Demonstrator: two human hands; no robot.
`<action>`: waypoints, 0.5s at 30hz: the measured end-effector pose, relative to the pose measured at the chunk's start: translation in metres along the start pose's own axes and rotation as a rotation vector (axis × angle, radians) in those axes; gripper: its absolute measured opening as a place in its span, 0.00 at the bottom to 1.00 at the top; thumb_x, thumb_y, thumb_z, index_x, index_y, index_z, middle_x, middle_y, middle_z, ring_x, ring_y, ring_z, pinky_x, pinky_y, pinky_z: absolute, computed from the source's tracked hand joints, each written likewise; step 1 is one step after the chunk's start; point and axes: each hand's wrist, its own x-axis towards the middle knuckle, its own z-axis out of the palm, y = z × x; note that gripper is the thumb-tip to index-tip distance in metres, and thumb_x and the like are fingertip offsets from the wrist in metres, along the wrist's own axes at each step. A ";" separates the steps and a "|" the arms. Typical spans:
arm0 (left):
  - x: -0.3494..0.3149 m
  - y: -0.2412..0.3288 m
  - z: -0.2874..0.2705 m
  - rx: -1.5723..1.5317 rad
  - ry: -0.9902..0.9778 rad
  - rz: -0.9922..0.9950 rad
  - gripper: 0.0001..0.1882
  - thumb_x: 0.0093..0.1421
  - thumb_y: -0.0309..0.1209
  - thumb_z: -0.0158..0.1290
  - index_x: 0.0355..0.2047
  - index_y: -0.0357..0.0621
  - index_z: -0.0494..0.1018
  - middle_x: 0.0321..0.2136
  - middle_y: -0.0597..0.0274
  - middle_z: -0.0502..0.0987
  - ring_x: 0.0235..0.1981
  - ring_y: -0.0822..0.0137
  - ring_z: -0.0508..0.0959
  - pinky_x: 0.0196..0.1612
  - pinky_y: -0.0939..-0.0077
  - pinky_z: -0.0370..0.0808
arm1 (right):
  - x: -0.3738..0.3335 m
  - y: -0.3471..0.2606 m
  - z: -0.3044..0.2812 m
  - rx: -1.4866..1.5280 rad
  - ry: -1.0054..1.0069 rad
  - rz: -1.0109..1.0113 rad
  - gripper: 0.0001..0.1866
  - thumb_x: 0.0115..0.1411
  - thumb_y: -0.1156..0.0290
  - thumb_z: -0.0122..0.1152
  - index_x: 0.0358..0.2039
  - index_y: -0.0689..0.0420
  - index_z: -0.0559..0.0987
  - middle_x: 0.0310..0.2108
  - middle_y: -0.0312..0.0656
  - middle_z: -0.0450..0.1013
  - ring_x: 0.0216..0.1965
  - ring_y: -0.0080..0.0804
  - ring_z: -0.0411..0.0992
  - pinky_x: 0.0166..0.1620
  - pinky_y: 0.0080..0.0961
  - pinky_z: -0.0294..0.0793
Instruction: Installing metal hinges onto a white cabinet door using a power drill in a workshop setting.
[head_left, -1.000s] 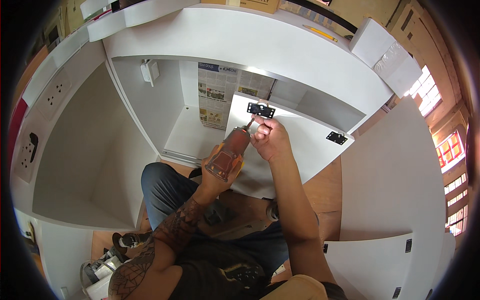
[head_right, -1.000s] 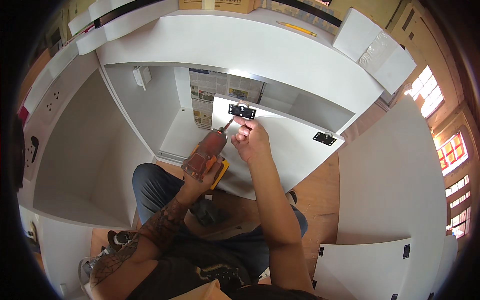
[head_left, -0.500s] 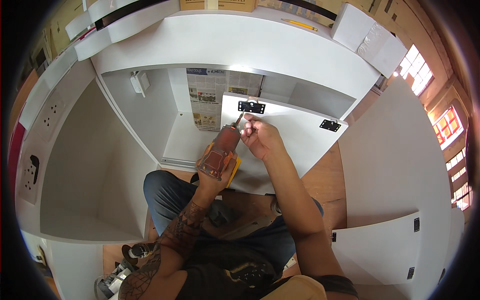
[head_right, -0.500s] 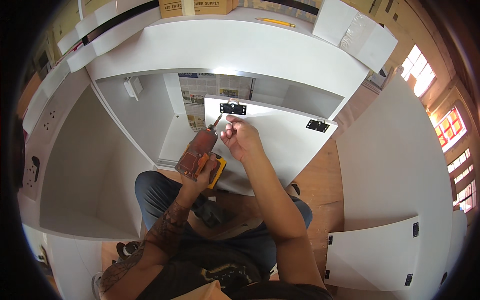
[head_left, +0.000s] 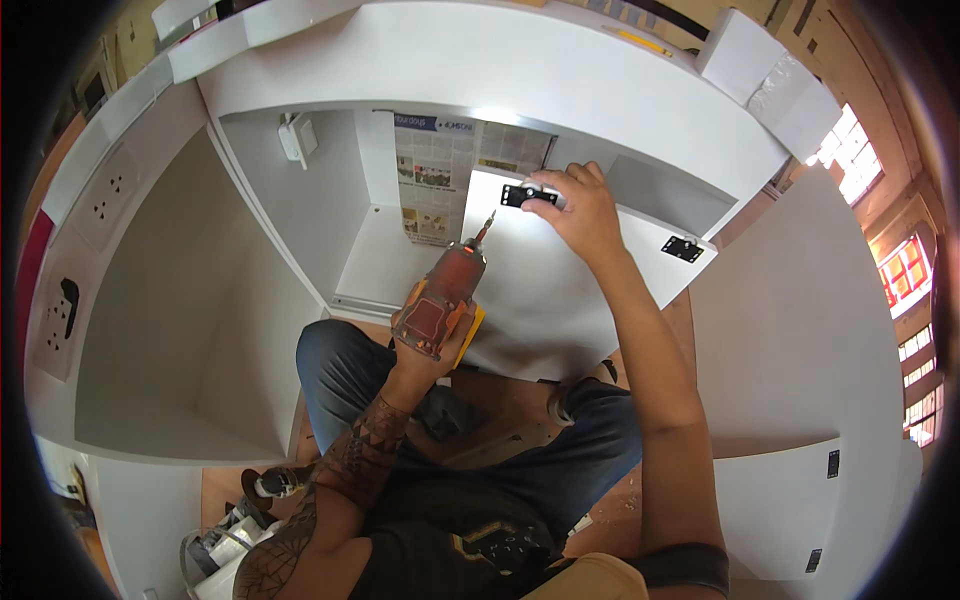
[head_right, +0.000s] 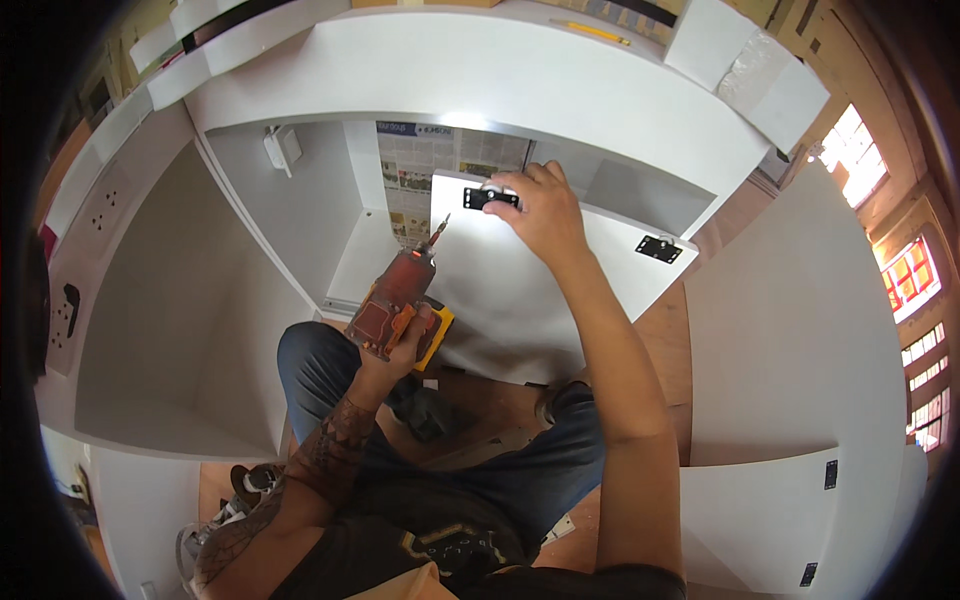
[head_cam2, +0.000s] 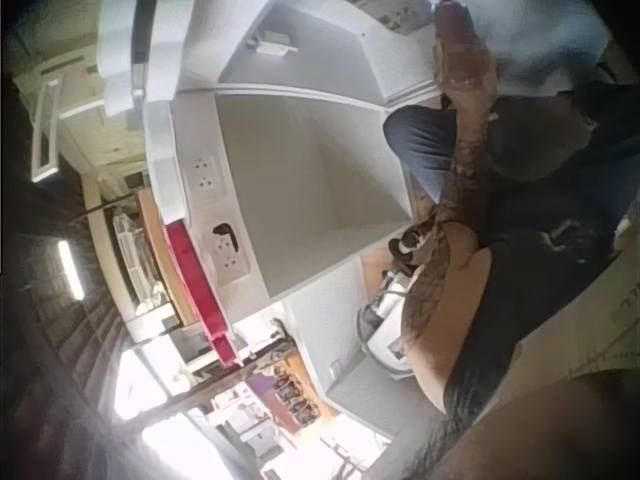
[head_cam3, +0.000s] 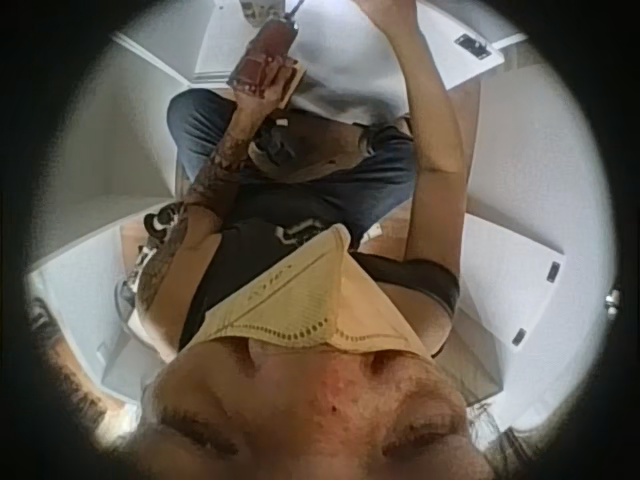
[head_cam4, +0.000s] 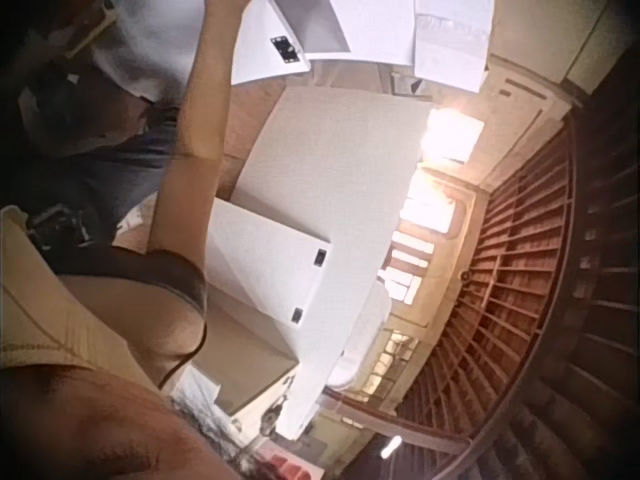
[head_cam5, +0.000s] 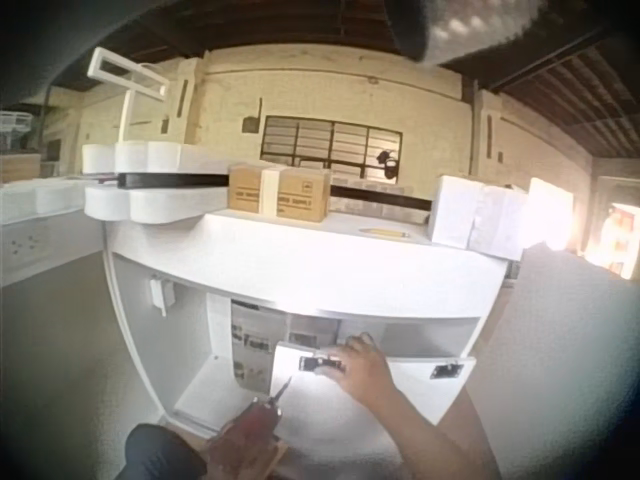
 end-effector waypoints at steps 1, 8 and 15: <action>-0.001 0.000 -0.001 0.001 -0.007 -0.012 0.15 0.56 0.26 0.68 0.40 0.35 0.75 0.30 0.57 0.82 0.29 0.68 0.83 0.35 0.73 0.80 | 0.000 0.001 0.000 0.006 -0.013 0.005 0.23 0.45 0.57 0.79 0.42 0.51 0.87 0.29 0.40 0.73 0.38 0.42 0.68 0.44 0.37 0.73; -0.005 -0.008 -0.003 0.084 0.006 0.066 0.16 0.56 0.26 0.68 0.40 0.35 0.75 0.29 0.57 0.82 0.29 0.68 0.82 0.35 0.73 0.80 | -0.008 0.003 0.015 -0.063 0.037 -0.011 0.17 0.51 0.56 0.75 0.40 0.45 0.88 0.27 0.38 0.73 0.36 0.40 0.71 0.41 0.37 0.75; -0.017 -0.008 -0.005 0.148 -0.128 -0.111 0.12 0.61 0.30 0.66 0.42 0.39 0.79 0.33 0.57 0.82 0.33 0.62 0.84 0.36 0.68 0.80 | -0.004 0.017 0.017 -0.043 0.132 -0.114 0.15 0.50 0.59 0.77 0.39 0.48 0.87 0.27 0.38 0.75 0.33 0.41 0.71 0.38 0.34 0.73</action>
